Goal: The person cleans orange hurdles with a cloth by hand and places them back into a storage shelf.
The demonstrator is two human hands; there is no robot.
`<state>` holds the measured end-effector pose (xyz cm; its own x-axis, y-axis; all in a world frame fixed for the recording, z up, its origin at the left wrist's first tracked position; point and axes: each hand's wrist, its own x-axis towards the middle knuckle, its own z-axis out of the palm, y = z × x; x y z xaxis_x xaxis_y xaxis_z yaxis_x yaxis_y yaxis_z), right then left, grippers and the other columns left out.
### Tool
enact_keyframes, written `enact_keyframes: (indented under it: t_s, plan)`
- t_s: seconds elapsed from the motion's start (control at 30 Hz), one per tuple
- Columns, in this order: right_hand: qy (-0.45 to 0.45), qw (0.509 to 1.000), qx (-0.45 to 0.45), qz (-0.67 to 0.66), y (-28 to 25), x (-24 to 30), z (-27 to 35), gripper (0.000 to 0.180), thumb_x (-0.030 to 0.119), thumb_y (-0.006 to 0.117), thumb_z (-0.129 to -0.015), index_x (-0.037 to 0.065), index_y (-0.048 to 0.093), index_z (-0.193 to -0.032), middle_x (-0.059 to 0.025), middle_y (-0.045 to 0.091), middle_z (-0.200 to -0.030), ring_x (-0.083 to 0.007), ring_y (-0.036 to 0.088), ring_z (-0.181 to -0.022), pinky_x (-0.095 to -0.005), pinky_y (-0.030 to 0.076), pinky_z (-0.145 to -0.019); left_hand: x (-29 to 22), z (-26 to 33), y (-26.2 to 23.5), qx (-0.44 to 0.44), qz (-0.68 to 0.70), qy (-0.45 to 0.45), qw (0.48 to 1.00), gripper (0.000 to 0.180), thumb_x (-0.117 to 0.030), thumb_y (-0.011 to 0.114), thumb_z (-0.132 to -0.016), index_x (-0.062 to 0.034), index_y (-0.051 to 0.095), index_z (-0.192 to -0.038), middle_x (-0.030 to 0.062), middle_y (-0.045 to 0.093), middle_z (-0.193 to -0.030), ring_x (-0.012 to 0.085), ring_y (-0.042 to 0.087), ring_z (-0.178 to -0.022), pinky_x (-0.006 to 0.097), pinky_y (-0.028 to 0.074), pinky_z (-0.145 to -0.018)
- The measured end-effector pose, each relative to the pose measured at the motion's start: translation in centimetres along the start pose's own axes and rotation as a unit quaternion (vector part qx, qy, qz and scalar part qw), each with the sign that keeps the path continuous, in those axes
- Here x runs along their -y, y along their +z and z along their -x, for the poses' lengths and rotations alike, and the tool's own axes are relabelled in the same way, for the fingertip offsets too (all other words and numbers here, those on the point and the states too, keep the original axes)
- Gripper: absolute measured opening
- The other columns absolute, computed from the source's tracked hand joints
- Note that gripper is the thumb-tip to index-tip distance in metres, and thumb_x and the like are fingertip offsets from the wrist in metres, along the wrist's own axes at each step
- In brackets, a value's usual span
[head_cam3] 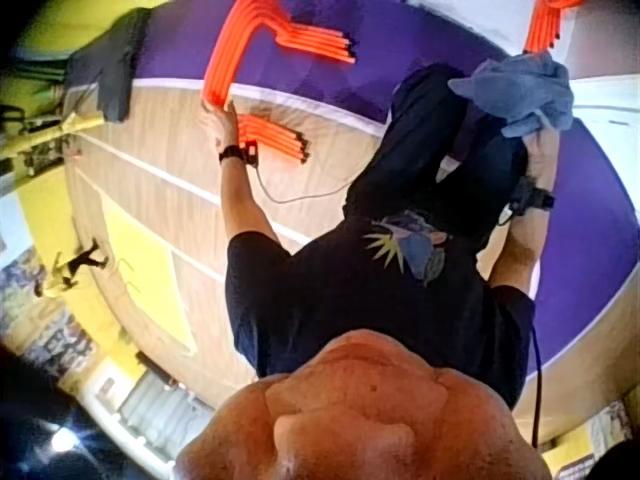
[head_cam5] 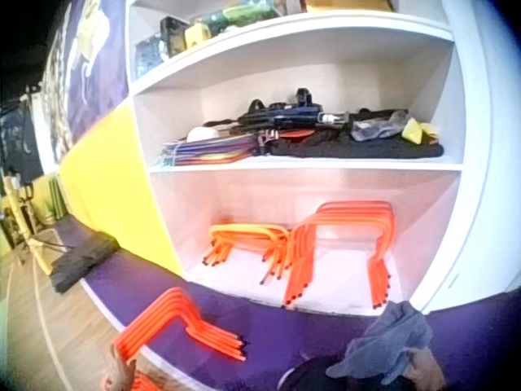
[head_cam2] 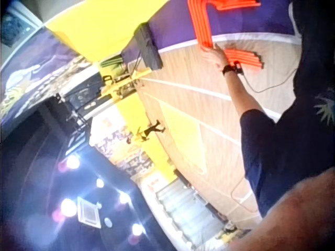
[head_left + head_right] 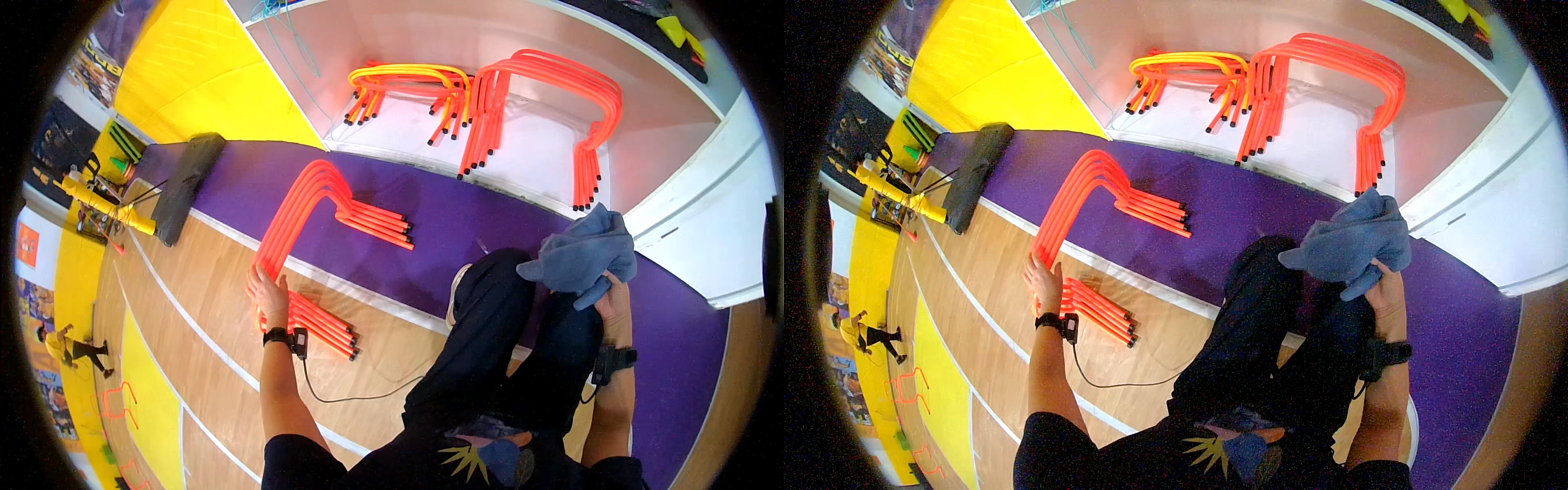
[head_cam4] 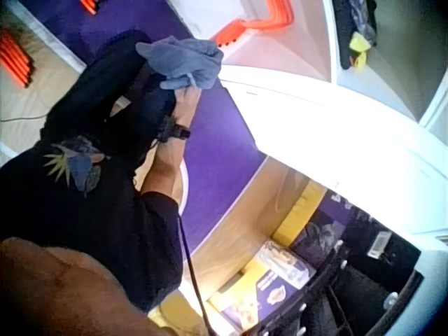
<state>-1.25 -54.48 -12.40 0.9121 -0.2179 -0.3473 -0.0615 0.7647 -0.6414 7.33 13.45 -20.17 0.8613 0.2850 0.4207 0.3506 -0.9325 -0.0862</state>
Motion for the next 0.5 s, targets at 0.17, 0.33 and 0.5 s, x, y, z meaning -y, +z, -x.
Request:
enact_keyframes:
  t_s: [0.17,0.33,0.5]
  plan:
    - [-0.009,1.0,0.014,0.001,-0.5,-0.2,0.0,0.051,-0.005,0.056,-0.083,0.0,0.039,-0.131,-0.017,0.05,-0.125,-0.0325,0.052,-0.114,-0.0473,0.044,-0.099,-0.6,-1.5,0.5,0.033,-0.078,0.051,0.995,0.057,-0.025,0.055,-0.09,-0.0039,0.034,-0.138,0.0188,0.038,-0.139,0.0348,0.032,-0.133,0.052,0.026,-0.108]
    - [-0.007,1.0,-0.011,0.016,0.0,0.0,-0.3,0.051,-0.005,0.058,-0.082,0.0,0.04,-0.13,-0.0171,0.05,-0.125,-0.0324,0.052,-0.114,-0.0472,0.046,-0.097,0.0,-2.3,1.9,0.002,-0.085,0.072,0.994,0.054,-0.024,0.053,-0.091,-0.0019,0.035,-0.137,0.0195,0.039,-0.138,0.0368,0.035,-0.13,0.052,0.026,-0.108]
    - [-0.031,0.999,0.009,0.009,-1.0,-0.6,-0.4,0.053,-0.004,0.058,-0.081,0.002,0.041,-0.131,-0.017,0.051,-0.125,-0.0323,0.052,-0.115,-0.0489,0.044,-0.098,-1.1,-1.9,0.2,0.04,0.009,0.076,0.996,0.061,-0.026,0.056,-0.089,0.0019,0.032,-0.138,0.0236,0.036,-0.14,0.0381,0.032,-0.132,0.047,0.023,-0.111]
